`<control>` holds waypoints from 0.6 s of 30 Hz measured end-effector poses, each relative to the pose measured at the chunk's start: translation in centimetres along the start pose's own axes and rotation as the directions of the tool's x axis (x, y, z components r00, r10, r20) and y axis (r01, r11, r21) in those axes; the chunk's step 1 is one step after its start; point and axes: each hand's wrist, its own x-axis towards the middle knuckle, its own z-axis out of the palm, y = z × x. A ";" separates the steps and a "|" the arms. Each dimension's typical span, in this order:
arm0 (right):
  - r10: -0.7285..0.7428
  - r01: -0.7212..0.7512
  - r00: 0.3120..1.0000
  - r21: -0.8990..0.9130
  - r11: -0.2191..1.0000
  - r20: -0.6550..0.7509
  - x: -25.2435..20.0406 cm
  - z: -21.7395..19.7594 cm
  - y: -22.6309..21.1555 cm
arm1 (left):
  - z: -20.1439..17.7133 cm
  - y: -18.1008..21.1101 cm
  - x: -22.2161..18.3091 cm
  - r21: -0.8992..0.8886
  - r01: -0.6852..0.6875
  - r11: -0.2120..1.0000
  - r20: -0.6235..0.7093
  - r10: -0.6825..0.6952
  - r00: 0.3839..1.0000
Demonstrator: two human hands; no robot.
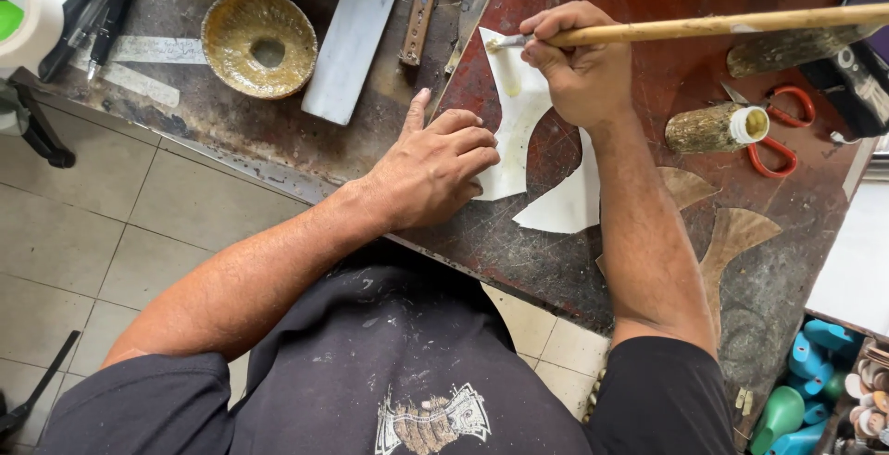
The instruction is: Applying adhesive to leather components and stitching them together using a machine
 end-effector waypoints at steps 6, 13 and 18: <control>-0.038 0.038 0.999 -0.024 0.999 -0.023 0.9 0.7 -0.3 | -0.4 -0.1 0.5 -0.026 0.018 0.999 0.012 -0.017 1.000; -0.084 0.084 0.996 -0.105 0.991 0.003 1.8 1.3 -1.1 | -2.2 -0.4 2.3 -0.069 0.072 0.995 0.063 -0.068 0.996; -0.146 0.159 0.986 -0.183 0.970 0.082 0.8 0.0 -1.9 | -2.9 -1.9 4.6 -0.048 0.162 0.986 0.195 -0.150 0.969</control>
